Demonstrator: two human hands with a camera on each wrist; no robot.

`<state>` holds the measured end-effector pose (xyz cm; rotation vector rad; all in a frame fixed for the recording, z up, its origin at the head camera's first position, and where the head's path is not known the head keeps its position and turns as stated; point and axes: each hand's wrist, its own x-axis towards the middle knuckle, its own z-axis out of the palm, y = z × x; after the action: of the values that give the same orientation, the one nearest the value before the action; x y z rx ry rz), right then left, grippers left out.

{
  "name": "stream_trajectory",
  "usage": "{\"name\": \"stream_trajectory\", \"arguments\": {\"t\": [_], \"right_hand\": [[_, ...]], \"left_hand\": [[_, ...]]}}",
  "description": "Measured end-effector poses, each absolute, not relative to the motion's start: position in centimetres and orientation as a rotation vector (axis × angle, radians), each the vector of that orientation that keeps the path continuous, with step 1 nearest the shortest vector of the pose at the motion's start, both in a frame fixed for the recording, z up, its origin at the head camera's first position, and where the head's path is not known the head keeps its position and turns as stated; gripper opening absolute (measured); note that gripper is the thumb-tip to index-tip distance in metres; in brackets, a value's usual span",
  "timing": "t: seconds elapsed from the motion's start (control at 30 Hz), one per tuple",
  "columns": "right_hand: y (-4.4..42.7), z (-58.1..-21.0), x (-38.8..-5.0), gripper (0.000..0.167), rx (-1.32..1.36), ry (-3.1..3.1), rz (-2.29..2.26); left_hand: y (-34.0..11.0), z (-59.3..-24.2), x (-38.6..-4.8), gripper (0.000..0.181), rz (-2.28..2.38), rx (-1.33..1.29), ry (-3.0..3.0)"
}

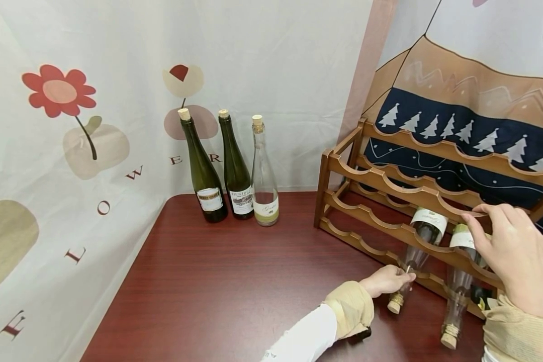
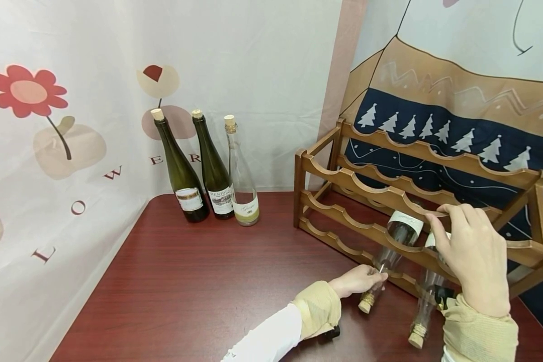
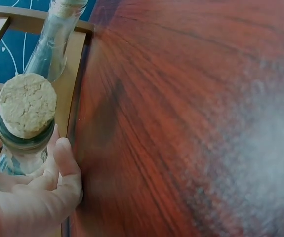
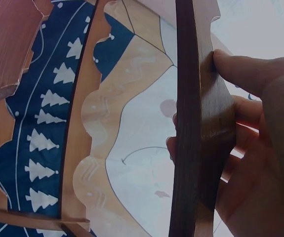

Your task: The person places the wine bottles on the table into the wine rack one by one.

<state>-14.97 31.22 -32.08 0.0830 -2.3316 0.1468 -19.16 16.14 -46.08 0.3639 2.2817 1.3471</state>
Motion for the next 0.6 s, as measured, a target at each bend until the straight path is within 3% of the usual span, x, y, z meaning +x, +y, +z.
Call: {"name": "stream_trajectory", "arguments": {"t": [0.43, 0.6], "right_hand": [[31.07, -32.25, -14.98, 0.050, 0.062, -2.308, 0.156], [30.95, -32.37, -15.00, 0.045, 0.049, -2.302, 0.182]], "left_hand": [[16.40, -46.49, -19.17, 0.035, 1.480, 0.290, 2.119], [16.40, -46.36, -19.03, 0.034, 1.492, 0.228, 2.159]]}}
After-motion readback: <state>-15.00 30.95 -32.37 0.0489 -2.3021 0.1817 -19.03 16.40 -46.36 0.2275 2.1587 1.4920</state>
